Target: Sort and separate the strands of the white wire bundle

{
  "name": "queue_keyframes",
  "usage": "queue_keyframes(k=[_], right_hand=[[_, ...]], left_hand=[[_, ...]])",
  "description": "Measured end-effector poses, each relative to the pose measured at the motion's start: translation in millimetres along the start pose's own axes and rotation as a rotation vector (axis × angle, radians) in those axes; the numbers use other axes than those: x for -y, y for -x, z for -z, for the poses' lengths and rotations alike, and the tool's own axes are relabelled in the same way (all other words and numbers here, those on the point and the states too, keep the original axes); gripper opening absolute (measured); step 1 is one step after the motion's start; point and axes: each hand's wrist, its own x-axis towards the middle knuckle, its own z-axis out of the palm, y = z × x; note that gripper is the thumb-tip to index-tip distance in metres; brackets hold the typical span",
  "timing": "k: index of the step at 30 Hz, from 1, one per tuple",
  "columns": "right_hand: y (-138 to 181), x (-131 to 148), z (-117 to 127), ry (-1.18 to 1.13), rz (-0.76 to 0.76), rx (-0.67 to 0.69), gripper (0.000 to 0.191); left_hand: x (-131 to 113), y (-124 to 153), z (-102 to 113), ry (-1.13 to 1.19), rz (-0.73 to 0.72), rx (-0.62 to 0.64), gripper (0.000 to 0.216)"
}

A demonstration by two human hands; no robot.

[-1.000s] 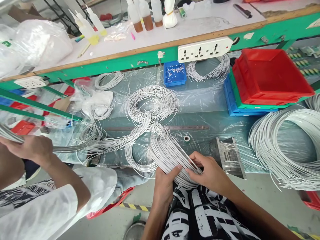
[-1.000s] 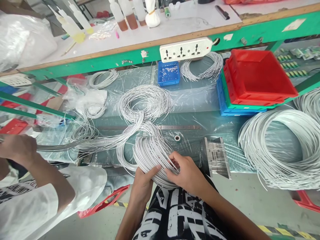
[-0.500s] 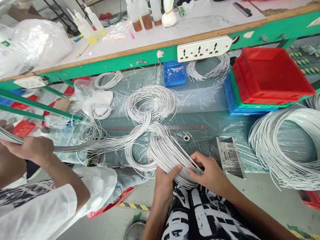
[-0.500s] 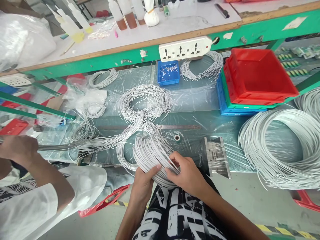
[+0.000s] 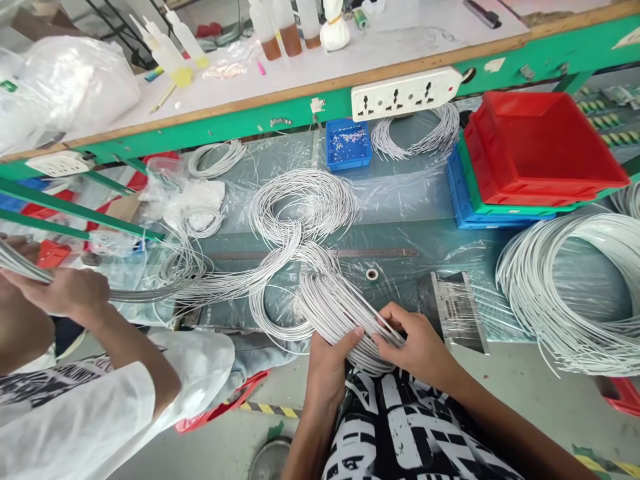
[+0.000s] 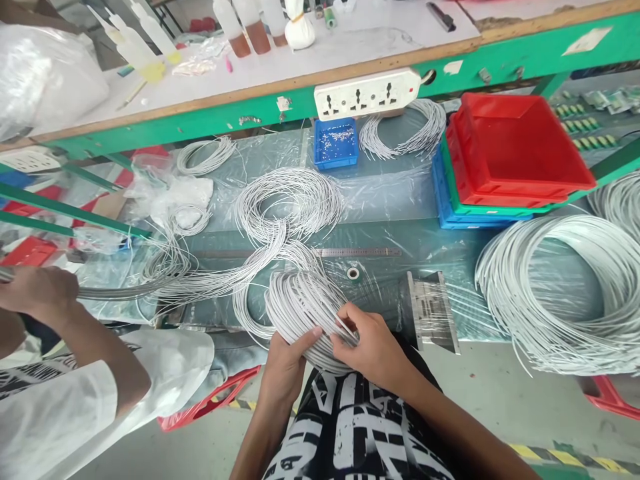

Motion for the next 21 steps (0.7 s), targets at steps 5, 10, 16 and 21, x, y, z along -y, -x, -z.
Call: queue_keyframes(k=[5,10,16,21], right_hand=[[0.2,-1.7,2.6,-0.009,-0.007,-0.018,0.020],[0.3,-1.1,3.7,-0.013,-0.035,0.047,0.018],[1.3,-0.8,7.5,0.048,-0.101,0.157,0.021],[-0.9,0.3,5.5,-0.002,-0.098,0.114,0.019]], left_hand=[[1.4,-0.5,1.4,0.021,0.009,-0.015,0.034],[0.7,-1.0,0.3,0.021,0.010,-0.024,0.036],[0.0,-0.5,1.1,0.033,0.035,-0.046,0.037],[-1.2,-0.2,1.1,0.051,0.025,-0.007,0.034]])
